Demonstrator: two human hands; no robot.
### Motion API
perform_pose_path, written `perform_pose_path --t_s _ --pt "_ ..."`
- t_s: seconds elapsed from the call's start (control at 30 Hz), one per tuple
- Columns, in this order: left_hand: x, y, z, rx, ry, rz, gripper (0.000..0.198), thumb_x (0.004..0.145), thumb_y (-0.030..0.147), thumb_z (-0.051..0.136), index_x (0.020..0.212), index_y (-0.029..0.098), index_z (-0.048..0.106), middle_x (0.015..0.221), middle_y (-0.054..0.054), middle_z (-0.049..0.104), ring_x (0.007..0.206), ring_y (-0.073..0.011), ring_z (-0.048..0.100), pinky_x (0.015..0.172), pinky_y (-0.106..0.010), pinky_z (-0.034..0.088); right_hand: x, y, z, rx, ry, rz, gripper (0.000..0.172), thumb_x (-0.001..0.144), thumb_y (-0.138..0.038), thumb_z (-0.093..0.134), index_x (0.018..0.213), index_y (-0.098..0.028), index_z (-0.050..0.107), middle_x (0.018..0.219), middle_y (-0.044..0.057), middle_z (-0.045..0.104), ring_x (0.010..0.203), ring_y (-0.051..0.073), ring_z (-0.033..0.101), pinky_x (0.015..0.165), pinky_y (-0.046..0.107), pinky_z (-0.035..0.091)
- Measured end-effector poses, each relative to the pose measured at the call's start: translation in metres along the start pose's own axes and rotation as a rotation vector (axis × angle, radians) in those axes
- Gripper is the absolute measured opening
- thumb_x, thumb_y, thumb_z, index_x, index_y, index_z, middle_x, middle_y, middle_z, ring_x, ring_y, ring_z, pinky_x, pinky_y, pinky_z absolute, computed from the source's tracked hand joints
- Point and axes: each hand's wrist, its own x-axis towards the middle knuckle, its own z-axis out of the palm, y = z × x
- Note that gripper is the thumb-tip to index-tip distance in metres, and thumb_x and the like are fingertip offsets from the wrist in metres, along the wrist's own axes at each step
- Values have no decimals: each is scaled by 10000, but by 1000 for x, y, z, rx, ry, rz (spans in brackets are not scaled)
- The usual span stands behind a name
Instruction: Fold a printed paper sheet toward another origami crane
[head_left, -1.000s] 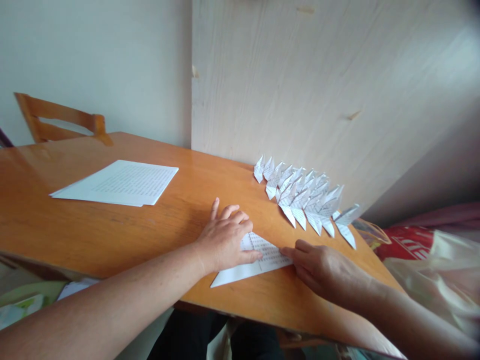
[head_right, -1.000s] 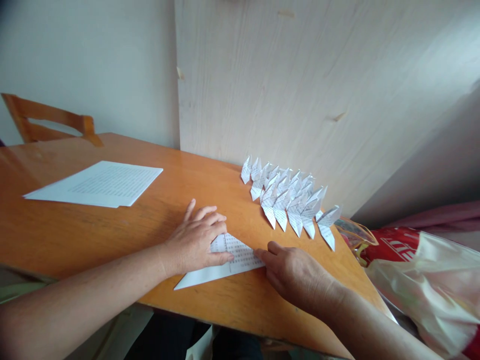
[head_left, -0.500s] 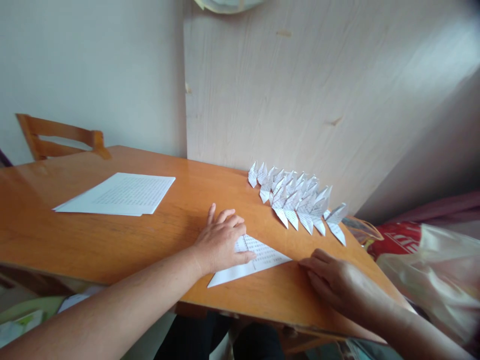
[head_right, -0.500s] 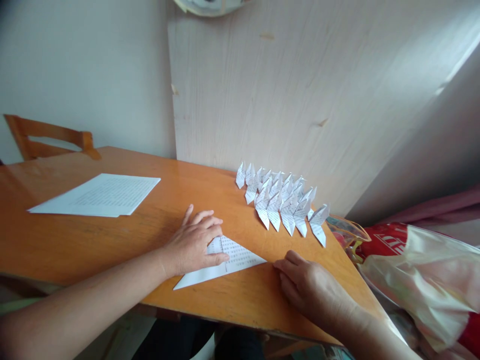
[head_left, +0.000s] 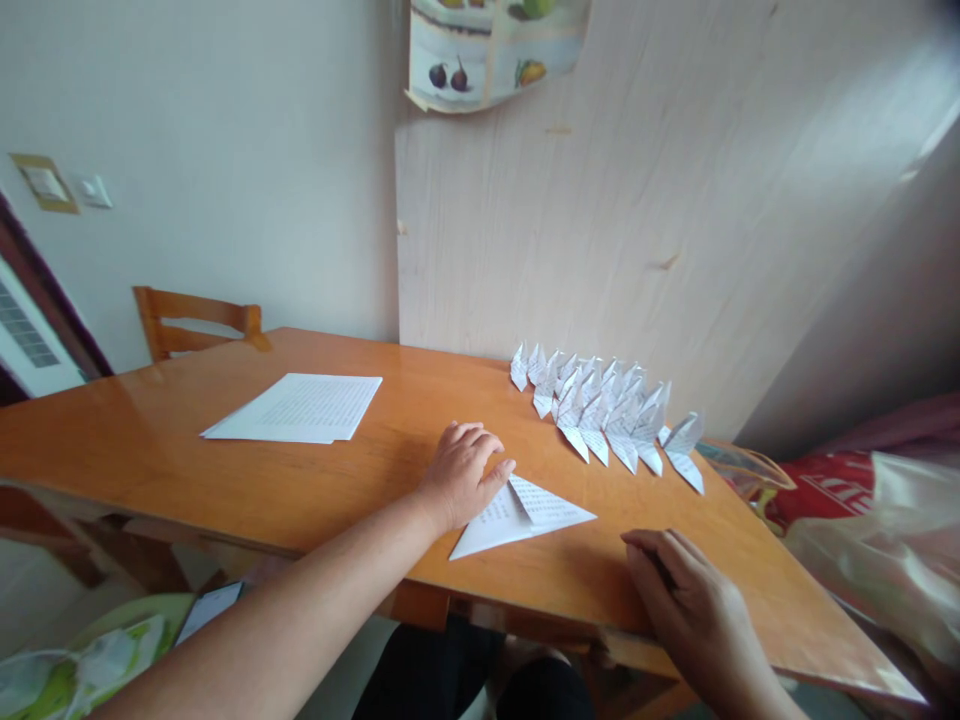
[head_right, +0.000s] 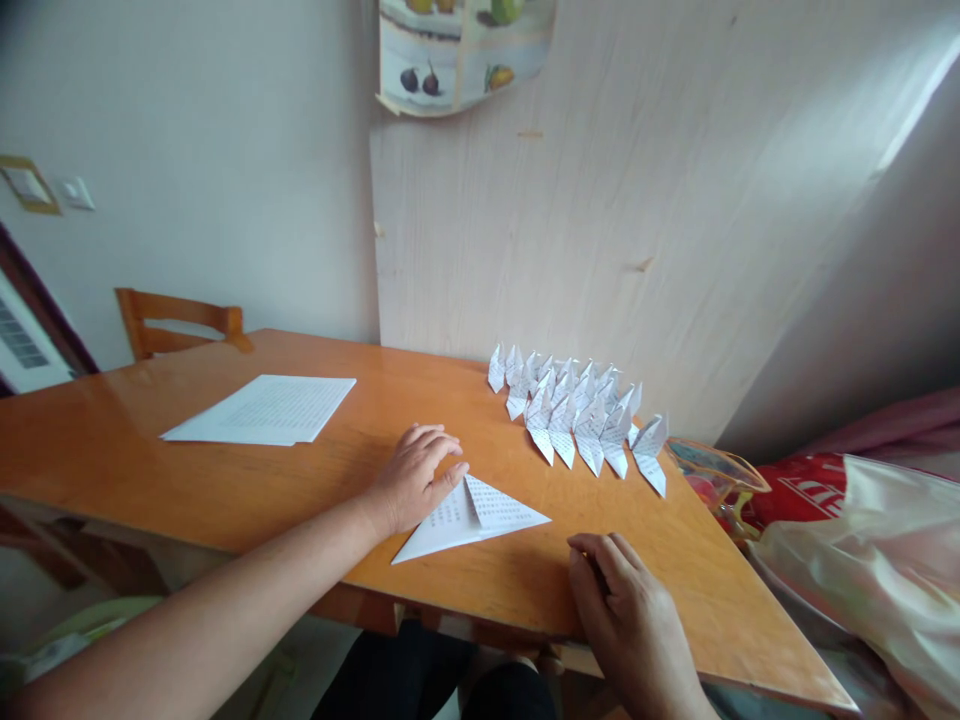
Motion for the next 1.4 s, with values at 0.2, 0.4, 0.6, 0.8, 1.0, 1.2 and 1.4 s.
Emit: perform_pose_path --t_s 0.2,0.4,0.6,0.8,1.0,1.2,1.4 --pt "1 1 -5 4 4 5 218 967 380 503 980 206 634 1046 -86 686 1044 -246 598 979 -421 441 0 4 5 -52 29 -34 244 1025 -397 399 993 -254 595 945 25 636 862 209 649 762 320 456" --pt "-10 5 -22 -12 -78 -16 181 951 359 542 956 218 655 1021 -62 709 973 -219 649 875 -355 492 0 6 8 -101 56 -44 262 1021 -391 369 976 -254 587 923 20 621 827 207 650 759 324 455" --pt "-47 24 -44 -10 -167 -24 402 958 554 494 1126 229 662 1107 -80 727 1052 -257 659 964 -431 469 1 4 11 -150 87 -26 267 1007 -386 368 975 -247 593 903 22 618 797 213 651 743 336 449" --pt "-87 43 -49 25 -232 -12 632 818 683 629 1288 260 610 1360 -105 639 1315 -335 515 1184 -659 93 -3 0 13 -188 118 -6 292 999 -389 382 943 -241 628 899 28 625 785 217 644 671 329 425" --pt "-115 54 -44 60 -110 -30 439 836 364 723 1256 284 625 1369 -49 641 1342 -313 483 1199 -648 60 -17 -2 18 -180 182 -12 307 981 -399 414 982 -226 667 934 46 634 837 232 637 697 340 451" --pt "-135 66 -43 64 -4 -48 267 939 192 532 1159 289 648 1262 -11 698 1267 -260 545 1205 -629 57 -32 -5 21 -133 257 -37 312 978 -407 432 1054 -214 664 996 68 638 940 249 632 804 377 495" --pt "-143 81 -49 46 66 -69 252 945 148 486 1111 263 637 1194 -26 713 1114 -227 619 1159 -547 223 -45 -16 24 -200 191 -218 474 962 -425 475 1405 -255 490 1371 107 537 1253 315 520 983 507 449"
